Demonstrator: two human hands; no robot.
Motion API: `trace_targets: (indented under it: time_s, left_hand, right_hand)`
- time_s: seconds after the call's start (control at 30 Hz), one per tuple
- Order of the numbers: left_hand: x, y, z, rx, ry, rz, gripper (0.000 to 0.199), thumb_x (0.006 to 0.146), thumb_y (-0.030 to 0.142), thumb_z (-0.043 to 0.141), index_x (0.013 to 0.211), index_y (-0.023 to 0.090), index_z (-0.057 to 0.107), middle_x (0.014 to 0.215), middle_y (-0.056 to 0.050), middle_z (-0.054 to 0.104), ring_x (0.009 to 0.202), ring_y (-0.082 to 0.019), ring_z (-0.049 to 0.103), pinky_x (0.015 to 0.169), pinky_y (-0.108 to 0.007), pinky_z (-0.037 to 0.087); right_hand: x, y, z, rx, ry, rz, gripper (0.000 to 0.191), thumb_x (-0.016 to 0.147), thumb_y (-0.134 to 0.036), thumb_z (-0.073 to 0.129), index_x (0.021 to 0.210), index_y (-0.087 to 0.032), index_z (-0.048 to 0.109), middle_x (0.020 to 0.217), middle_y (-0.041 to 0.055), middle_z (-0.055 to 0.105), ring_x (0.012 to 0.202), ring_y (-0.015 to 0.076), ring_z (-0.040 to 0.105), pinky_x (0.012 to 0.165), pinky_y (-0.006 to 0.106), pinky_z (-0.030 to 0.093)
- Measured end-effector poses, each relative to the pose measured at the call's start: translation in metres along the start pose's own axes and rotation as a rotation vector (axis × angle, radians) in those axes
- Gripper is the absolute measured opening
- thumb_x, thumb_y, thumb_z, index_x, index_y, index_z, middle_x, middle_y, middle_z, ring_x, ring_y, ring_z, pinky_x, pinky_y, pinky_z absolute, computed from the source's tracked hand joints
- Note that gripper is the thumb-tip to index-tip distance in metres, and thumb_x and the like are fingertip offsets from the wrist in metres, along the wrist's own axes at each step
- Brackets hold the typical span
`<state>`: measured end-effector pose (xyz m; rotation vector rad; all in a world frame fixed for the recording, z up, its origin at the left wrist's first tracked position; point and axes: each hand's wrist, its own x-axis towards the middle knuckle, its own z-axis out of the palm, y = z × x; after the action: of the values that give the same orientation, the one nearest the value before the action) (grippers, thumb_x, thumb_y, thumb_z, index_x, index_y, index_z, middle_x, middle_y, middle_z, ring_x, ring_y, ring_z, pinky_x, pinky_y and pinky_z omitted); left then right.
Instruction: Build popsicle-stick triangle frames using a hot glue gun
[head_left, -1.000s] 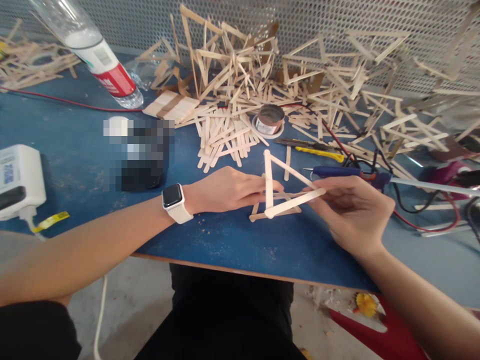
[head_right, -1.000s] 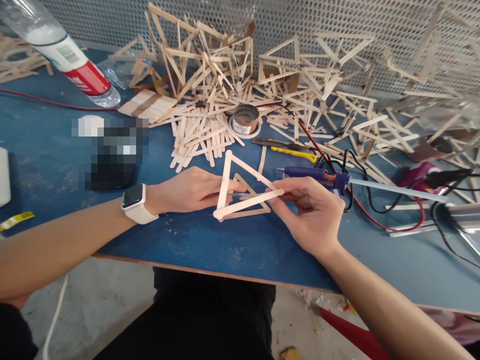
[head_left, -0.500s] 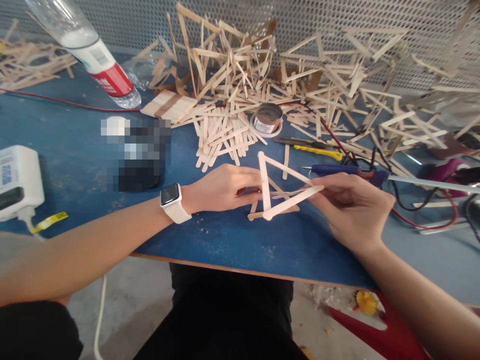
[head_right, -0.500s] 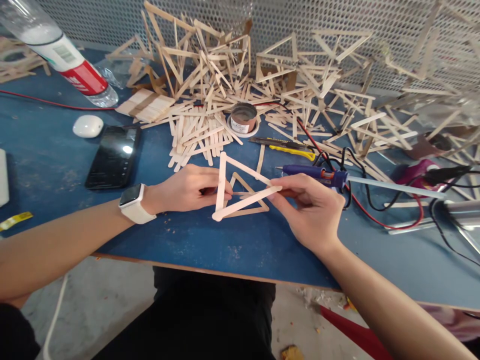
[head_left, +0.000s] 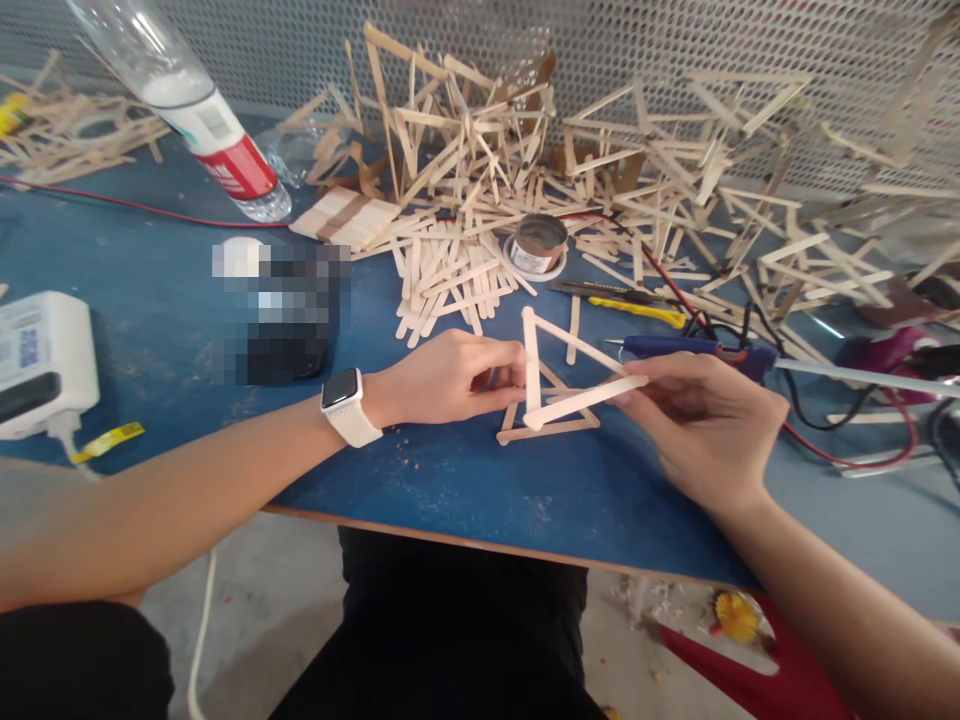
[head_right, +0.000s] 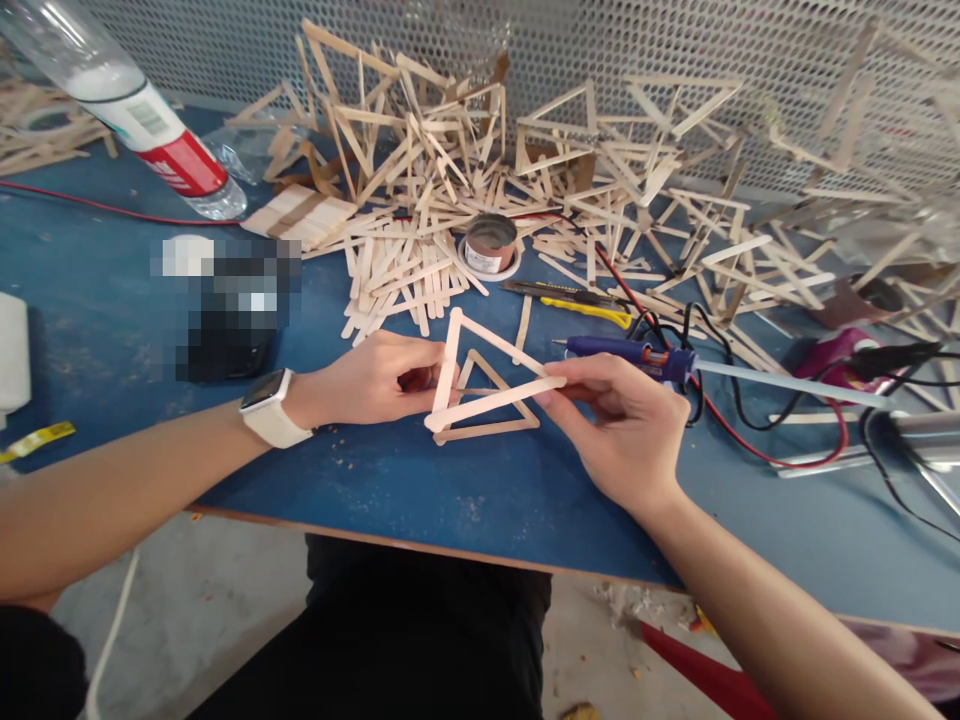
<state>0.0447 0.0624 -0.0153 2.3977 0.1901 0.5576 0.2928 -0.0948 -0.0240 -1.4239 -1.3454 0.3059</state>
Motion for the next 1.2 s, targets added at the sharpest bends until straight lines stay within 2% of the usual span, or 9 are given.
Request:
trace_targets:
  time_s: [0.13,0.23,0.3,0.47,0.7,0.8,0.9,1.0,1.2]
  left_hand:
    - [0.002,0.0,-0.001,-0.109,0.011,-0.109,0.028,0.106,0.038,0.073,0.122,0.016,0.074,0.075,0.003,0.07,0.057,-0.009,0.058,0.058,-0.021,0.043]
    - [0.002,-0.002,0.0,-0.156,-0.057,-0.08,0.042,0.108,0.035,0.07,0.147,0.02,0.067,0.086,0.0,0.077,0.06,-0.009,0.06,0.06,-0.022,0.046]
    - [0.003,-0.001,0.001,-0.164,-0.101,-0.032,0.042,0.11,0.027,0.063,0.152,0.023,0.065,0.097,-0.003,0.081,0.069,-0.011,0.067,0.066,-0.023,0.049]
    - [0.007,0.008,0.008,-0.269,-0.094,0.007,0.032,0.112,0.025,0.061,0.141,0.022,0.075,0.123,-0.009,0.082,0.085,-0.014,0.073,0.076,-0.026,0.055]
    - [0.009,0.011,0.014,-0.498,-0.03,-0.124,0.037,0.104,0.034,0.077,0.139,0.021,0.077,0.117,-0.008,0.084,0.071,-0.01,0.064,0.062,-0.022,0.05]
    - [0.01,0.01,0.016,-0.601,-0.045,-0.143,0.026,0.102,0.03,0.079,0.125,0.019,0.083,0.112,-0.008,0.084,0.084,-0.013,0.073,0.073,-0.024,0.057]
    - [0.009,0.009,0.016,-0.589,-0.013,-0.135,0.016,0.1,0.029,0.081,0.11,0.018,0.086,0.105,-0.008,0.081,0.093,-0.016,0.076,0.081,-0.026,0.06]
    - [0.007,0.006,0.014,-0.542,-0.006,-0.124,0.018,0.101,0.033,0.081,0.111,0.019,0.087,0.103,-0.009,0.079,0.085,-0.014,0.073,0.073,-0.025,0.057]
    - [0.004,0.005,0.01,-0.492,-0.054,-0.118,0.019,0.104,0.034,0.076,0.111,0.018,0.085,0.107,-0.009,0.079,0.08,-0.012,0.07,0.068,-0.023,0.053]
  right_hand:
    - [0.001,-0.004,0.0,0.005,-0.017,0.027,0.017,0.088,-0.031,0.092,0.102,-0.031,0.083,0.086,0.0004,0.084,0.07,0.0201,0.082,0.058,0.028,0.069]
    - [0.002,-0.006,0.0,0.006,-0.012,0.027,0.015,0.088,-0.031,0.092,0.1,-0.031,0.083,0.084,-0.0002,0.084,0.068,0.019,0.081,0.055,0.026,0.067]
    - [0.002,-0.007,0.0,-0.003,-0.007,0.02,0.017,0.086,-0.032,0.094,0.099,-0.03,0.082,0.084,-0.0003,0.084,0.067,0.0186,0.081,0.053,0.025,0.065]
    - [0.0,-0.005,0.0,-0.005,-0.002,0.03,0.018,0.086,-0.032,0.094,0.1,-0.029,0.083,0.085,0.0021,0.084,0.067,0.0207,0.081,0.05,0.027,0.064]
    - [-0.002,-0.005,0.001,-0.024,0.012,0.038,0.017,0.086,-0.032,0.093,0.1,-0.035,0.084,0.087,0.0037,0.084,0.067,0.0277,0.081,0.048,0.038,0.065]
    - [-0.002,-0.007,0.001,-0.026,0.014,0.042,0.018,0.087,-0.032,0.092,0.101,-0.037,0.084,0.088,0.0035,0.083,0.07,0.0292,0.081,0.051,0.041,0.066]
    - [-0.001,-0.008,0.002,-0.02,-0.001,0.035,0.018,0.087,-0.029,0.092,0.101,-0.036,0.085,0.088,0.0033,0.083,0.07,0.0285,0.08,0.053,0.041,0.066]
    - [-0.001,-0.007,0.002,-0.012,-0.003,0.057,0.017,0.087,-0.031,0.092,0.101,-0.035,0.084,0.088,0.0029,0.084,0.069,0.0277,0.08,0.051,0.04,0.065]
    - [-0.003,0.0,0.002,0.127,-0.046,0.164,0.019,0.087,-0.038,0.094,0.103,-0.035,0.083,0.096,0.0017,0.086,0.085,0.0294,0.085,0.071,0.044,0.073]
